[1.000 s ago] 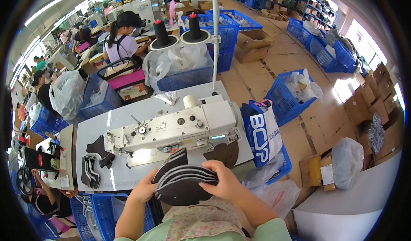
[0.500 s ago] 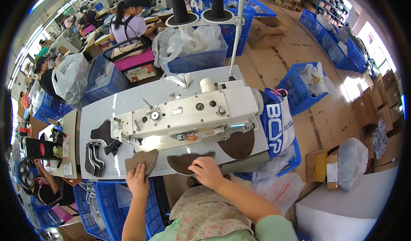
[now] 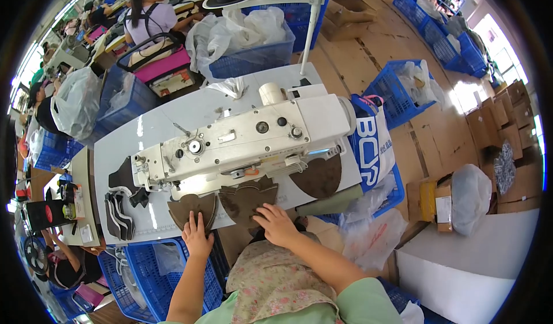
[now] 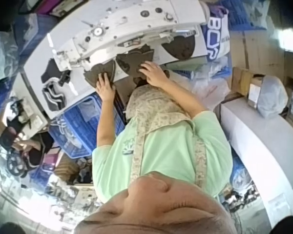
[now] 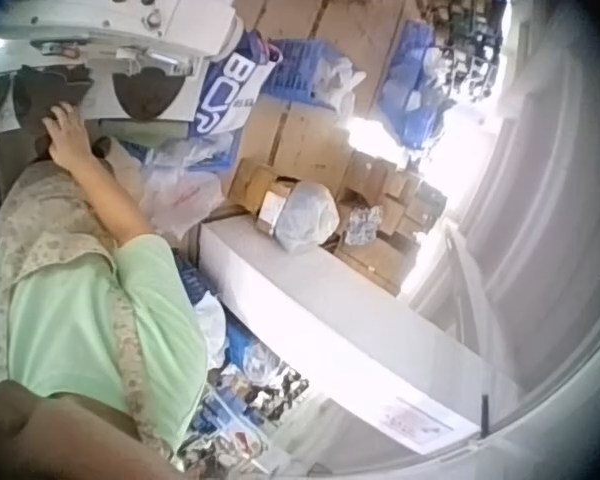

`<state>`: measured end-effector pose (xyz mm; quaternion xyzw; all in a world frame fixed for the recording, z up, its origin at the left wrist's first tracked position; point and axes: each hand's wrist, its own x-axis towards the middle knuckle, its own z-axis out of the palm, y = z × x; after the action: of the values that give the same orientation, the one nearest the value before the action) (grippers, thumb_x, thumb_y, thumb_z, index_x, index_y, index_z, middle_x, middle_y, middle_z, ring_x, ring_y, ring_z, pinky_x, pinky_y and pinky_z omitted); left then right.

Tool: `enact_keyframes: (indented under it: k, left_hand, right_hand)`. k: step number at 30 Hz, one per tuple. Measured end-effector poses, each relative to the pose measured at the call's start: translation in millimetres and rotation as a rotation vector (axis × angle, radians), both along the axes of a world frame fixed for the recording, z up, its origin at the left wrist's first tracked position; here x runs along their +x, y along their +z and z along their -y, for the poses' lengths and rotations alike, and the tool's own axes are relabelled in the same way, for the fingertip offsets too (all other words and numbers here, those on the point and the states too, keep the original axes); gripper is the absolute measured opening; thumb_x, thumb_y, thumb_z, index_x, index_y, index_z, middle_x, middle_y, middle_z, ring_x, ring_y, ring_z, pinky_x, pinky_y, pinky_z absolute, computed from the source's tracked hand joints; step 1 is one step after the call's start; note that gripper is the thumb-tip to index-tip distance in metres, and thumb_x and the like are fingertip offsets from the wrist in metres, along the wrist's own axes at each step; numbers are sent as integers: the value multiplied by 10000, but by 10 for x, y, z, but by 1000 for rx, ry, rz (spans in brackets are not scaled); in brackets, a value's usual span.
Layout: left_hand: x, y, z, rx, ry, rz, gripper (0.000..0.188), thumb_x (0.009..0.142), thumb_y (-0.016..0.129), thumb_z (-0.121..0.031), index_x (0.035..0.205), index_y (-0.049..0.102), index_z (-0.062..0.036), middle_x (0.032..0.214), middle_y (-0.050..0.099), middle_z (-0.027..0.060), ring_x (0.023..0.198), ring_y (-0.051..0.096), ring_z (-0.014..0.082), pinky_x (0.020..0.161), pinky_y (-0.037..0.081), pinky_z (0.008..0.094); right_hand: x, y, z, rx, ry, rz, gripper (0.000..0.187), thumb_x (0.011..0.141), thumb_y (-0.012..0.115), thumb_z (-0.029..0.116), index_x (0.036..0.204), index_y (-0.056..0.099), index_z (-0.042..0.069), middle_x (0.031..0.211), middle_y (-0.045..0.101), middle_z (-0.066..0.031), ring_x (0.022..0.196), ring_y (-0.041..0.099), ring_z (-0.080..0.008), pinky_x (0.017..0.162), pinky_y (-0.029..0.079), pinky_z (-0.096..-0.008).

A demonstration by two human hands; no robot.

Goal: Sort shoe upper components from plastic bags and arrange them on the workstation table in a factory.

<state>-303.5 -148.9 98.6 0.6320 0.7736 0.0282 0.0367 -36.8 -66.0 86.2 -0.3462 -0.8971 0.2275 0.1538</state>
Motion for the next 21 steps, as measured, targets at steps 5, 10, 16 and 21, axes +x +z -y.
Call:
enact_keyframes:
  k: [5, 10, 16, 21]
  left_hand:
    - [341, -232, 23, 59, 371, 896, 233, 778, 679, -168, 936, 622, -6, 861, 637, 114, 714, 608, 237, 669, 478, 336]
    - [844, -341, -276, 6, 917, 1298, 354, 796, 707, -255, 950, 510, -6, 741, 565, 62, 561, 574, 139, 450, 450, 260]
    - [924, -490, -381, 39, 935, 1237, 410, 764, 727, -162, 1017, 445, -7, 804, 544, 101, 559, 563, 152, 418, 445, 272]
    - [970, -566, -410, 100, 993, 1196, 329, 763, 693, -100, 971, 446, -32, 779, 524, 75, 567, 515, 134, 447, 387, 264]
  right_hand:
    - [491, -102, 95, -383, -497, -212, 242, 717, 625, 85, 958, 605, 71, 968, 600, -93, 913, 587, -263, 769, 476, -374]
    - [1112, -443, -29, -561, -1068, -483, 180, 755, 675, 150, 844, 583, 24, 728, 591, -79, 672, 572, -173, 638, 460, -289]
    - [1728, -566, -541, -233, -1319, -489, 313, 729, 745, 185, 906, 553, 13, 741, 541, -30, 685, 527, -140, 630, 437, -275]
    - [1597, -516, -864, -78, -1341, -106, 460, 641, 795, 286, 934, 555, 25, 829, 572, -85, 767, 572, -273, 698, 463, -372]
